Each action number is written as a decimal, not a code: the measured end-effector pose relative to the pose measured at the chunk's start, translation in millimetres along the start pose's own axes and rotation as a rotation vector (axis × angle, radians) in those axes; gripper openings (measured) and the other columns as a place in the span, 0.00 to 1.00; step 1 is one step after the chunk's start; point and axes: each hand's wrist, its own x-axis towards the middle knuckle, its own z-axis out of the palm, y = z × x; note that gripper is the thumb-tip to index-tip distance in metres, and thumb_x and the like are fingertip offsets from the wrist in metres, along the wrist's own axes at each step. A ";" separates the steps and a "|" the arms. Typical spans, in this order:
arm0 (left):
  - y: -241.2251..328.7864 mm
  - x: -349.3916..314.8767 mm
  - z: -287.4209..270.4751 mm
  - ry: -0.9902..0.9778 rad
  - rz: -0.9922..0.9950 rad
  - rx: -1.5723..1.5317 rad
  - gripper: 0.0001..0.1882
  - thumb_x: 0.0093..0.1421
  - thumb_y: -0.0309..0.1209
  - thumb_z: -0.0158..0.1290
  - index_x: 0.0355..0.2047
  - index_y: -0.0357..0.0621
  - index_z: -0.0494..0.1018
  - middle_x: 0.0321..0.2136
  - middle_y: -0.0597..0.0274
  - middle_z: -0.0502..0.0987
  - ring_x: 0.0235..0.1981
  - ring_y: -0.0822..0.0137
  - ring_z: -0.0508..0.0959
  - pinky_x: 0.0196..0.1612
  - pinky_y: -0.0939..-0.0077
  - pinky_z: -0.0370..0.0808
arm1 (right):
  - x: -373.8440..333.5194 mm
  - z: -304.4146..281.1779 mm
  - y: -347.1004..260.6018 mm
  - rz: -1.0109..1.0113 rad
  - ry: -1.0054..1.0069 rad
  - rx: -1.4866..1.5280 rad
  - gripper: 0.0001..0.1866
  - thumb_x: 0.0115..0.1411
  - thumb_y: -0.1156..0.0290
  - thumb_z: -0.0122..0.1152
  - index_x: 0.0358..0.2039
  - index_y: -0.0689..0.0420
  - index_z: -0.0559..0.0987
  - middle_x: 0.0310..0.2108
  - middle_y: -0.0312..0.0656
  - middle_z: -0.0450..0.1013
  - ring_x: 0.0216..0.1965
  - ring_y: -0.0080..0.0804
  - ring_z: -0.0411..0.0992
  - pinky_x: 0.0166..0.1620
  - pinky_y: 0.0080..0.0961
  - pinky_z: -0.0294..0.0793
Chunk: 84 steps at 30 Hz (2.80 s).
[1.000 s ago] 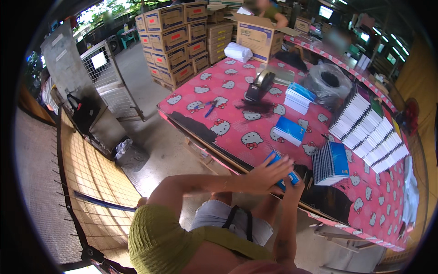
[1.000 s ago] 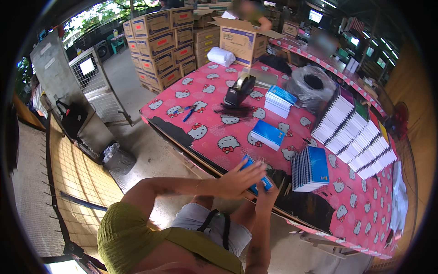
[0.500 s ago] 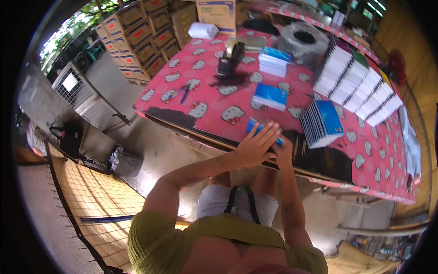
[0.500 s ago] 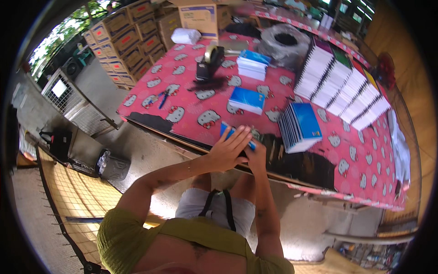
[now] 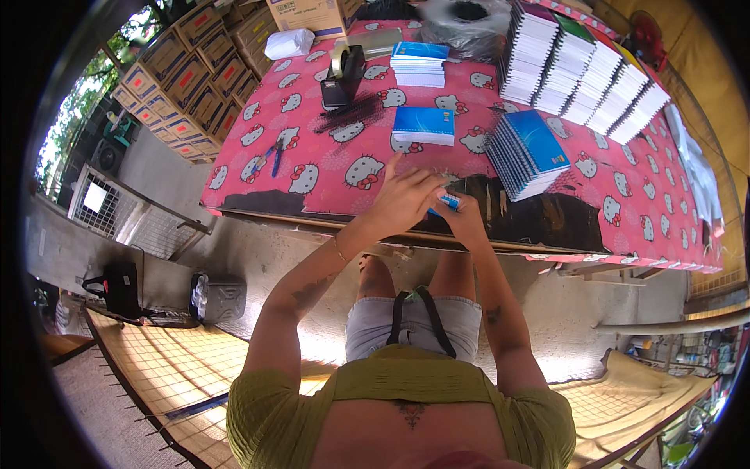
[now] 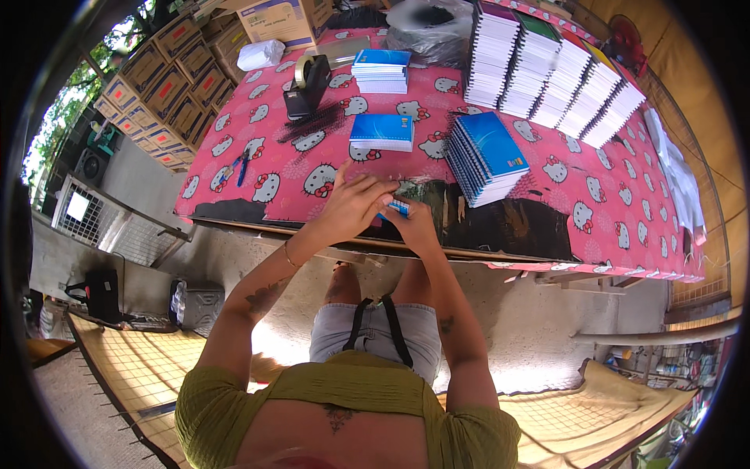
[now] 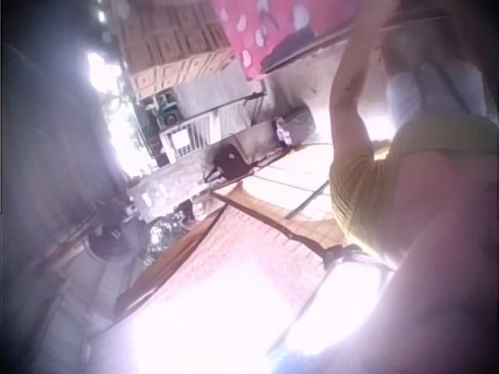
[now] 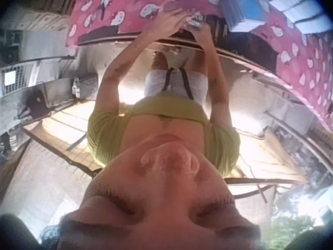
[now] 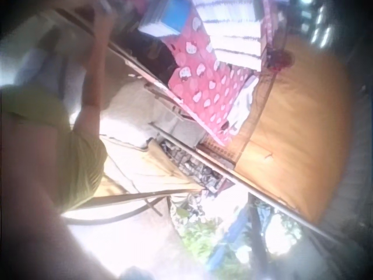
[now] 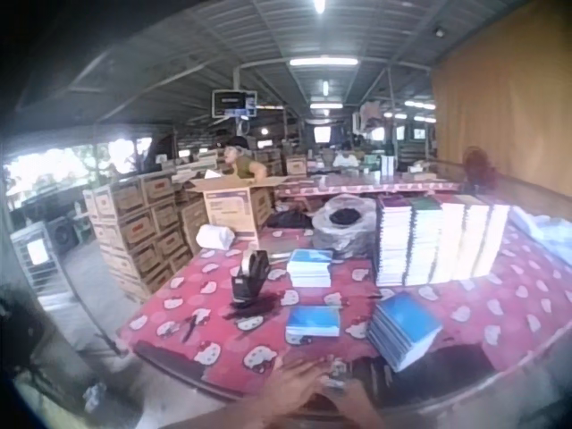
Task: The person applies pieces of tape to the top edge of several blue notepads by hand and stacks them on the table.
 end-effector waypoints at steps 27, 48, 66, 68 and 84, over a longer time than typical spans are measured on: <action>16.7 0.6 7.2 0.084 0.040 -0.024 0.10 0.58 0.30 0.59 0.40 0.45 0.75 0.31 0.58 0.76 0.37 0.54 0.76 0.45 0.61 0.70 | 15.2 -59.2 -49.1 -0.194 -0.088 -0.237 0.05 0.52 0.81 0.64 0.27 0.65 0.74 0.23 0.42 0.73 0.26 0.24 0.74 0.35 0.21 0.76; 25.7 223.7 55.0 0.214 -0.004 -0.416 0.18 0.58 0.31 0.58 0.50 0.53 0.79 0.39 0.55 0.77 0.43 0.55 0.76 0.46 0.64 0.71 | 54.8 -225.1 -124.0 0.074 0.296 -0.451 0.20 0.60 0.70 0.65 0.51 0.63 0.79 0.37 0.44 0.80 0.34 0.31 0.77 0.40 0.29 0.75; 8.2 211.9 76.4 -0.049 -0.183 -0.231 0.18 0.61 0.45 0.55 0.49 0.57 0.79 0.39 0.63 0.84 0.39 0.63 0.81 0.57 0.52 0.60 | 3.6 -120.6 -48.4 -0.456 0.873 -0.400 0.15 0.55 0.90 0.49 0.41 0.63 0.76 0.41 0.47 0.70 0.42 0.36 0.71 0.44 0.27 0.72; 6.6 212.4 74.3 -0.060 -0.194 -0.243 0.19 0.61 0.46 0.55 0.49 0.56 0.80 0.39 0.62 0.84 0.40 0.62 0.81 0.57 0.52 0.60 | 7.0 -123.2 -43.9 -0.448 0.869 -0.342 0.13 0.57 0.90 0.49 0.40 0.63 0.76 0.42 0.43 0.70 0.43 0.29 0.70 0.45 0.21 0.70; -115.7 50.4 38.7 0.126 0.066 0.272 0.15 0.55 0.26 0.55 0.44 0.43 0.78 0.39 0.53 0.80 0.40 0.53 0.80 0.45 0.59 0.78 | -48.3 -92.5 -56.0 -0.473 0.690 -0.324 0.10 0.59 0.86 0.54 0.40 0.61 0.77 0.42 0.45 0.72 0.41 0.30 0.71 0.43 0.22 0.70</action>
